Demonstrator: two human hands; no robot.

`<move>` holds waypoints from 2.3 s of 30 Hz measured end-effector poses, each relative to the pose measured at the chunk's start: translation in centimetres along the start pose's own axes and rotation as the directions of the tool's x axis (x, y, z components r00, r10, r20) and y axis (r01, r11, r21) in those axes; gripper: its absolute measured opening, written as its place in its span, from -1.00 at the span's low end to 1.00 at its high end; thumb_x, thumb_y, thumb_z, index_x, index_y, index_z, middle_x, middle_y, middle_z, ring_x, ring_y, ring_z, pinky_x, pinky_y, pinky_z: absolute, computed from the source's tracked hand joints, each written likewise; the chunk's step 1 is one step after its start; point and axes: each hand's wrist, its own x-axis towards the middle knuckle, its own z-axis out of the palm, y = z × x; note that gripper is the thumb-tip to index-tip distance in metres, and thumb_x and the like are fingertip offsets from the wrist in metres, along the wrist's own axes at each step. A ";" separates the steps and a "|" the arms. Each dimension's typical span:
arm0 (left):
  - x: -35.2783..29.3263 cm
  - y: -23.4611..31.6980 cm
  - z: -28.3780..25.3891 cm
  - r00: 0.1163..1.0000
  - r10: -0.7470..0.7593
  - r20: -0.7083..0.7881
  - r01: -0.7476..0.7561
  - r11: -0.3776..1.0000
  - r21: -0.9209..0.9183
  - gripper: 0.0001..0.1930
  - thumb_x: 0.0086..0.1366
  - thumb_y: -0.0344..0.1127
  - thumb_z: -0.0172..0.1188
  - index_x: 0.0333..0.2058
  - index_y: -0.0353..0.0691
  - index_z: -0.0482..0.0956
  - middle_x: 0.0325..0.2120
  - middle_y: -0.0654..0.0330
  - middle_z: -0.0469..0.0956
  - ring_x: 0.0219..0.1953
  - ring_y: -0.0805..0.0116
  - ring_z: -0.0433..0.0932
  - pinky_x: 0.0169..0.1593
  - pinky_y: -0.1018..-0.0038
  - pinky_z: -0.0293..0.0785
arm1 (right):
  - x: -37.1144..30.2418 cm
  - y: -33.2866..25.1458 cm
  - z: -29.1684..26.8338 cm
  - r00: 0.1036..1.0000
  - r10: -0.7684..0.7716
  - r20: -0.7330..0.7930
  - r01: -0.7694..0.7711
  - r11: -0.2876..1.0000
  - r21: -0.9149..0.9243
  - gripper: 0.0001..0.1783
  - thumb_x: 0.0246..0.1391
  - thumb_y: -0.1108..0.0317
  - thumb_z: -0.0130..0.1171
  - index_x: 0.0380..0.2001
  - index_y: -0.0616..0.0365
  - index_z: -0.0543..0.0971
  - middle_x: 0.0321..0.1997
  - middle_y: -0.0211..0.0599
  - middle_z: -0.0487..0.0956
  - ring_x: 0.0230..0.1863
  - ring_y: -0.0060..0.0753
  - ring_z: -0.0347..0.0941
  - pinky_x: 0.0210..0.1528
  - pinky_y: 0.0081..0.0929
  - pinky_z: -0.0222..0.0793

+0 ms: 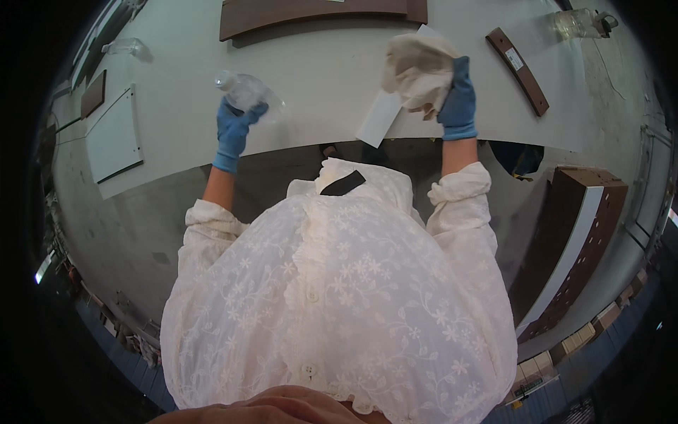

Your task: The person sands and wipes several brown and white wooden panels on a workbench. They use a sanding block and a cloth, then stack the finished pieces. The person also handles a small white plastic strip and a water bottle during the process.

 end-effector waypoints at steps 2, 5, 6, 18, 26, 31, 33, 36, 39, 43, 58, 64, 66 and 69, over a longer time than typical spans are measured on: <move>2.4 -1.7 -0.6 0.985 0.111 -0.129 -0.126 0.985 -0.118 -0.40 0.08 -0.52 0.52 0.10 -0.25 0.48 -0.06 0.17 0.62 0.00 0.36 0.60 0.06 0.42 0.58 | 0.3 -1.4 -1.6 0.997 -0.050 -0.064 0.046 0.998 -0.052 -0.34 0.38 -0.21 0.05 0.11 0.24 0.55 -0.10 -0.19 0.68 -0.24 -0.36 0.67 -0.25 -0.43 0.63; 5.4 -4.6 -1.1 0.920 0.252 -0.300 -0.295 0.949 -0.107 -0.36 0.07 -0.56 0.54 0.12 -0.28 0.45 -0.01 0.16 0.58 0.01 0.31 0.60 0.13 0.35 0.58 | 1.1 -2.3 -2.7 0.958 -0.213 -0.193 0.158 0.951 -0.267 -0.49 0.36 -0.01 0.20 0.04 0.27 0.61 -0.15 -0.19 0.68 -0.21 -0.44 0.67 -0.20 -0.49 0.61; 6.1 -5.5 -1.3 0.888 0.308 -0.341 -0.319 0.948 0.025 -0.36 0.07 -0.56 0.54 0.12 -0.28 0.44 -0.01 0.16 0.58 0.01 0.30 0.60 0.14 0.34 0.58 | 1.5 -2.0 -2.8 0.948 -0.271 -0.166 0.177 0.884 -0.433 -0.50 0.35 0.01 0.21 0.05 0.27 0.60 -0.14 -0.18 0.69 -0.21 -0.45 0.66 -0.21 -0.49 0.61; 1.2 -5.8 4.5 0.668 0.498 -0.553 -0.207 0.838 0.505 0.00 0.09 -0.29 0.54 0.39 -0.43 0.10 0.36 -0.13 0.19 0.42 -0.02 0.17 0.47 0.12 0.09 | 2.1 11.6 -0.9 0.763 -0.426 0.486 0.396 -0.285 -0.873 -0.24 0.07 0.00 0.34 0.26 0.20 0.50 0.48 0.00 0.32 0.53 0.13 0.14 0.52 0.07 0.04; -6.0 -6.6 22.5 0.875 0.378 0.301 -0.478 0.579 0.661 -0.02 0.16 0.08 0.35 0.38 -0.45 0.18 0.45 -0.23 0.06 0.51 -0.30 -0.05 0.49 -0.09 -0.11 | 2.6 12.1 -1.1 0.737 -0.459 0.496 0.414 -0.274 -0.868 -0.25 0.06 0.01 0.34 0.27 0.16 0.49 0.53 0.00 0.23 0.57 0.05 0.08 0.56 0.11 -0.08; -4.6 -8.3 24.6 0.875 0.372 0.309 -0.468 0.488 0.737 -0.08 0.18 0.09 0.28 0.36 -0.43 0.23 0.41 -0.25 0.15 0.49 -0.32 0.00 0.50 -0.08 -0.11 | -1.0 12.6 -0.6 0.798 -0.360 0.483 0.404 -0.273 -0.873 -0.26 0.08 0.07 0.33 0.28 0.20 0.47 0.54 -0.02 0.23 0.57 0.07 0.08 0.55 0.11 -0.07; -4.8 -8.7 24.6 0.863 0.412 0.292 -0.481 0.496 0.723 -0.06 0.18 0.08 0.29 0.37 -0.43 0.20 0.43 -0.24 0.13 0.50 -0.31 -0.02 0.50 -0.09 -0.13 | -1.3 12.4 -0.7 0.765 -0.370 0.527 0.466 -0.247 -0.850 -0.31 0.09 0.08 0.32 0.23 0.22 0.50 0.53 -0.02 0.26 0.54 0.08 0.14 0.54 0.10 -0.03; -5.0 -8.9 24.6 0.871 0.385 0.306 -0.478 0.517 0.710 -0.04 0.16 0.06 0.31 0.39 -0.43 0.16 0.44 -0.24 0.09 0.51 -0.31 -0.04 0.51 -0.10 -0.14 | 3.5 10.9 -1.6 0.761 -0.420 0.494 0.381 -0.327 -0.865 -0.35 0.16 0.13 0.27 0.25 0.26 0.47 0.44 0.03 0.37 0.46 0.14 0.27 0.49 -0.01 0.13; -4.9 -8.7 24.4 0.883 0.344 0.318 -0.463 0.542 0.701 0.00 0.15 0.03 0.32 0.41 -0.43 0.10 0.45 -0.24 0.05 0.52 -0.32 -0.08 0.51 -0.11 -0.16 | 12.1 8.4 -3.0 0.714 -0.534 0.454 0.340 -0.302 -0.891 -0.44 0.13 0.14 0.28 0.11 0.27 0.56 0.39 0.00 0.42 0.40 0.14 0.31 0.46 0.05 0.14; -4.5 -8.4 24.0 0.862 0.372 0.345 -0.505 0.564 0.653 0.00 0.15 0.01 0.32 0.42 -0.43 0.07 0.45 -0.24 0.04 0.52 -0.31 -0.09 0.52 -0.11 -0.18 | 10.9 9.0 -3.2 0.755 -0.512 0.409 0.300 -0.285 -0.910 -0.43 0.17 0.14 0.24 0.15 0.29 0.53 0.39 0.12 0.40 0.38 0.17 0.33 0.45 0.02 0.17; -4.4 -8.6 23.7 0.869 0.330 0.369 -0.495 0.588 0.640 -0.01 0.17 -0.02 0.31 0.44 -0.40 0.05 0.46 -0.23 0.02 0.53 -0.30 -0.11 0.51 -0.14 -0.18 | 9.8 8.7 -2.4 0.769 -0.502 0.395 0.267 -0.309 -0.913 -0.41 0.16 0.11 0.25 0.21 0.14 0.54 0.49 -0.02 0.32 0.46 0.13 0.24 0.48 0.04 0.11; -4.2 -9.1 24.1 0.872 0.315 0.376 -0.489 0.497 0.717 0.02 0.15 0.02 0.32 0.44 -0.40 0.06 0.47 -0.24 0.02 0.53 -0.29 -0.10 0.51 -0.14 -0.18 | -2.0 13.0 0.5 0.852 -0.393 0.346 0.238 -0.297 -0.925 -0.47 0.07 0.33 0.24 0.15 0.22 0.53 0.23 0.08 0.46 0.29 0.20 0.35 0.38 0.13 0.19; -4.3 -9.1 23.9 0.879 0.310 0.362 -0.477 0.578 0.663 0.00 0.16 0.01 0.31 0.43 -0.40 0.07 0.47 -0.24 0.02 0.53 -0.30 -0.10 0.51 -0.14 -0.18 | -0.5 12.8 0.0 0.818 -0.422 0.391 0.267 -0.322 -0.908 -0.47 0.06 0.36 0.23 0.14 0.21 0.54 0.22 0.08 0.46 0.29 0.21 0.35 0.37 0.11 0.20; -4.4 -9.0 23.7 0.864 0.342 0.369 -0.503 0.591 0.631 -0.01 0.16 -0.01 0.31 0.43 -0.40 0.06 0.47 -0.25 0.02 0.53 -0.31 -0.11 0.51 -0.14 -0.18 | 5.9 11.0 -1.9 0.879 -0.408 0.249 0.071 -0.403 -0.913 -0.37 0.20 0.10 0.16 0.25 0.24 0.47 0.53 0.17 0.20 0.51 0.24 0.14 0.49 0.06 0.04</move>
